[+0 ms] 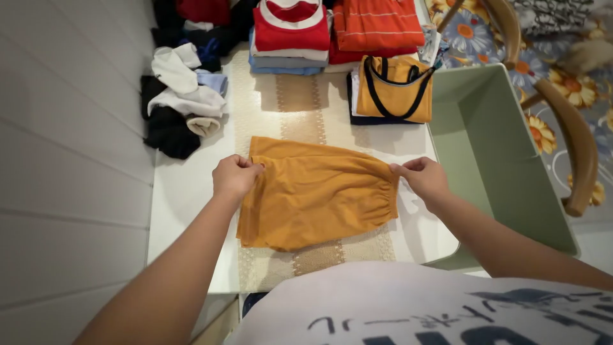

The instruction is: The person folds several items of clothing on a table, including yellow shorts, gray shorts, and a gray tank top. Each item is smoothed, folded into a compact rectangle, and placed on a growing stack.

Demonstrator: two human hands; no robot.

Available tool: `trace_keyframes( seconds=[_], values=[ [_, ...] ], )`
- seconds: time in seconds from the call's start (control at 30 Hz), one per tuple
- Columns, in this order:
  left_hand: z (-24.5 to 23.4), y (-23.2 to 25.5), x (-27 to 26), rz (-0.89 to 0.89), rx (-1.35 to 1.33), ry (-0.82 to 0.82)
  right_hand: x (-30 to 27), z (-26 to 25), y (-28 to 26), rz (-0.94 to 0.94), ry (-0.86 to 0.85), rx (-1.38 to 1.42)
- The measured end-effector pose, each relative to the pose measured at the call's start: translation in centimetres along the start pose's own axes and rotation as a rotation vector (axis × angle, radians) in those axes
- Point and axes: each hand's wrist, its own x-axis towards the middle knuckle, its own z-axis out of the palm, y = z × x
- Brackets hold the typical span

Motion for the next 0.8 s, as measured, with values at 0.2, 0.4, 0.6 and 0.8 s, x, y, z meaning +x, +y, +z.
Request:
trace_keyframes(
  seconds=[0.2, 0.4, 0.6, 0.8],
  values=[
    [-1.9, -2.1, -5.4, 0.074, -0.115, -0.083, -2.3, -0.2, -1.4, -0.111, -0.093, -0.039],
    [-2.2, -3.5, -7.2, 0.042, -0.289, -0.113, -2.8, -0.3, -0.5, -0.043, -0.075, 0.024],
    [-1.7, -4.5, -5.4, -0.005, -0.422, -0.206, -2.9, -0.4, 0.2, -0.069, -0.038, 0.044],
    [-2.0, -4.8, -4.2, -0.046, -0.412, -0.351, -3.2, -0.4, -0.3, -0.072, -0.019, 0.134]
  ],
)
